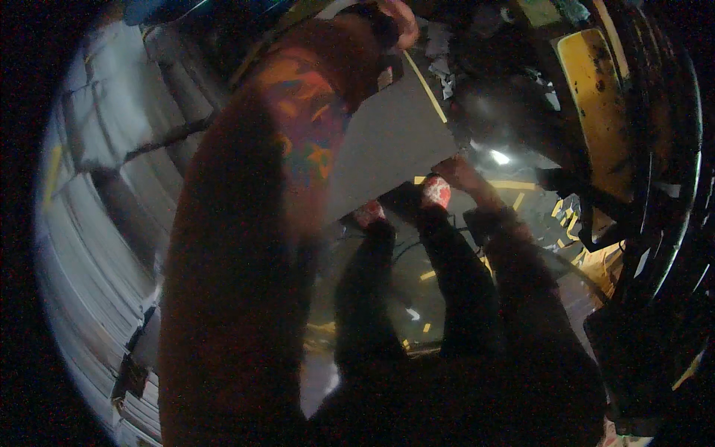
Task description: The person repeatedly inserts yellow paper strips into white paper packets, folds the edges, and stacks the finished packets. They move between the table and a nearby machine, handling packets one at a time and placing completed units into a growing stack.
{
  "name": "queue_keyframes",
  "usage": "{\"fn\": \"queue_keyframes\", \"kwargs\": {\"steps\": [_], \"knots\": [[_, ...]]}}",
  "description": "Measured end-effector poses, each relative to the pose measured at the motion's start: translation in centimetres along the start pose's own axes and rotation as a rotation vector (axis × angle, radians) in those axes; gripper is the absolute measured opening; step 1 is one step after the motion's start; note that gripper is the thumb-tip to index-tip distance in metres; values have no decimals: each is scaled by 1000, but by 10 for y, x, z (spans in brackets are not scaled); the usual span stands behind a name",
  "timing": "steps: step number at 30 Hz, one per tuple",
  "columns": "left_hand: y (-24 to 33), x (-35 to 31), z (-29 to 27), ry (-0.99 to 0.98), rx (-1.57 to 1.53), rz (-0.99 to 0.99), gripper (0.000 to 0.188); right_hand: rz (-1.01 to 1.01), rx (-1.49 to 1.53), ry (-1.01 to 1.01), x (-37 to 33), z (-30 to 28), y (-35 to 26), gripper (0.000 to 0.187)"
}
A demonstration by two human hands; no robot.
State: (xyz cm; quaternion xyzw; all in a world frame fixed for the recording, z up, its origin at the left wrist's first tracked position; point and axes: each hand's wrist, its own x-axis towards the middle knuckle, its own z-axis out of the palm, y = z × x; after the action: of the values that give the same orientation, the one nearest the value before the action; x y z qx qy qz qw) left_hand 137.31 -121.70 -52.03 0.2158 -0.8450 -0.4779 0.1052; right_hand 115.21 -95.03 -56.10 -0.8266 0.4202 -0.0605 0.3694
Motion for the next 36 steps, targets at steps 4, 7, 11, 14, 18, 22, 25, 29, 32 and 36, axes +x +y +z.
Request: {"fn": "queue_keyframes", "kwargs": {"steps": [4, 7, 11, 14, 18, 22, 25, 29, 32, 36], "knots": [[50, -1, 8, 249, 24, -85, 23, 179, 478, 17, 12, 45, -31, 30], [84, -5, 4, 490, 5, -163, 23, 165, 476, 10, 20, 75, -46, 37], [108, -66, -3, 988, 8, -428, 23, 26, 178, -142, 29, 112, -68, 41], [120, -183, 7, 1425, 410, -434, 44, -176, -271, -519, 34, 138, -88, 43], [130, -280, 84, 1529, 100, -1154, 61, -210, -128, -415, 43, 168, -119, 34], [139, -311, 116, 1546, -538, -1059, 59, -317, 5, -529, 41, 164, -140, 27], [145, -321, 116, 1526, -1072, -1065, 60, -279, 249, -660, 14, 120, -147, 26], [141, -328, 127, 1567, -1186, -1009, 62, 341, 387, -502, -38, 9, -126, 21], [139, -330, 138, 1574, -1212, -1060, 63, 639, 294, 243, -43, -56, -97, 21], [145, -326, 137, 1582, -1262, -1035, 64, 435, -231, 342, 23, -82, -11, 33]]}}
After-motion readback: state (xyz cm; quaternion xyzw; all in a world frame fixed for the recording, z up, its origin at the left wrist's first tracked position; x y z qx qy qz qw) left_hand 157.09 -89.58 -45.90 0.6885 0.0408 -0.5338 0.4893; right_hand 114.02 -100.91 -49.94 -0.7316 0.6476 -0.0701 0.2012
